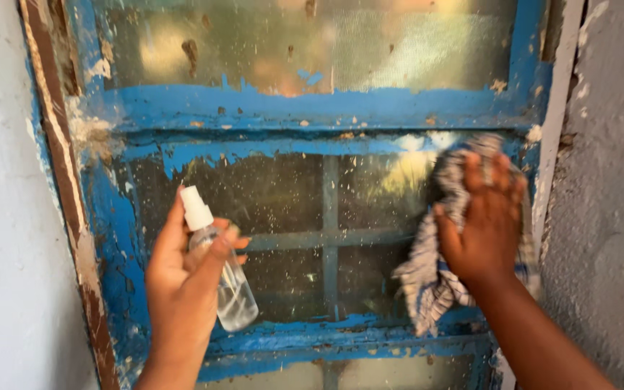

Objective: The person wipes a glass window pane with a checkered cloth and applies liquid from a spray bottle to the surface.

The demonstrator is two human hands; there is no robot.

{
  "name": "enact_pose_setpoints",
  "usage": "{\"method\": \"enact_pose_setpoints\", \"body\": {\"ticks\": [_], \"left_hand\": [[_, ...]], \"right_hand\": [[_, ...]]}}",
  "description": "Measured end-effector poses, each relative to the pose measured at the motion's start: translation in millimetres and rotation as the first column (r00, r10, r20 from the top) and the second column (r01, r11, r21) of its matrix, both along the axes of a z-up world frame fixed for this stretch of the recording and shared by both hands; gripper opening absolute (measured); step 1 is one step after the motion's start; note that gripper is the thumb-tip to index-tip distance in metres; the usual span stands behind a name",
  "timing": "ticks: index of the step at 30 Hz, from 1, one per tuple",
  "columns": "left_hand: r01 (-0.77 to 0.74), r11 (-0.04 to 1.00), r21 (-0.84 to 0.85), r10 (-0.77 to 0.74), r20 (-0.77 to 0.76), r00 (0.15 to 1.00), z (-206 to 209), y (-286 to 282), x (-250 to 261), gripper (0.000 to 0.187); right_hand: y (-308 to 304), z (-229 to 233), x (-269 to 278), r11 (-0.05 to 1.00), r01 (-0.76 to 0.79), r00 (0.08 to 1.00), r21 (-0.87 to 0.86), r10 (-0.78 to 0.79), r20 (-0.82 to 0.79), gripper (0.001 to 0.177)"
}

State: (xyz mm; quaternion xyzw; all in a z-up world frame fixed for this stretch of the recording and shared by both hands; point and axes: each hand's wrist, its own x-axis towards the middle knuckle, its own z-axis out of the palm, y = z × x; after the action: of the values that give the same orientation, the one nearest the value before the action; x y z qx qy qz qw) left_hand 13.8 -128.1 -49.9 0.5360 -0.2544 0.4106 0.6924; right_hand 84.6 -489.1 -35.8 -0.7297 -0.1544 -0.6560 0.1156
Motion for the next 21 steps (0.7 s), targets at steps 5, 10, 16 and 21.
{"method": "enact_pose_setpoints", "body": {"ticks": [5, 10, 16, 21], "left_hand": [[-0.010, 1.000, -0.020, 0.011, 0.023, 1.000, -2.9, 12.8, -2.1, 0.069], [0.041, 0.998, -0.041, -0.045, -0.115, 0.992, -2.2, 26.7, -3.7, 0.071], [0.024, 1.000, -0.008, -0.025, -0.134, 0.991, 5.0, 55.7, -5.7, 0.077], [0.060, 0.998, -0.036, -0.058, 0.068, 0.996, -7.3, 78.9, -13.9, 0.074]], "right_hand": [[11.1, -10.5, 4.8, 0.964, 0.061, 0.996, 0.257, -0.041, -0.082, 0.084], [85.5, -6.0, 6.0, 0.935, 0.034, 0.999, 0.353, -0.039, 0.007, 0.093], [213.6, 14.1, -1.9, 0.976, -0.006, 0.998, 0.217, -0.006, 0.056, 0.092], [306.4, 10.3, -13.0, 0.990, -0.124, 0.992, 0.070, 0.124, -0.007, 0.097]]}}
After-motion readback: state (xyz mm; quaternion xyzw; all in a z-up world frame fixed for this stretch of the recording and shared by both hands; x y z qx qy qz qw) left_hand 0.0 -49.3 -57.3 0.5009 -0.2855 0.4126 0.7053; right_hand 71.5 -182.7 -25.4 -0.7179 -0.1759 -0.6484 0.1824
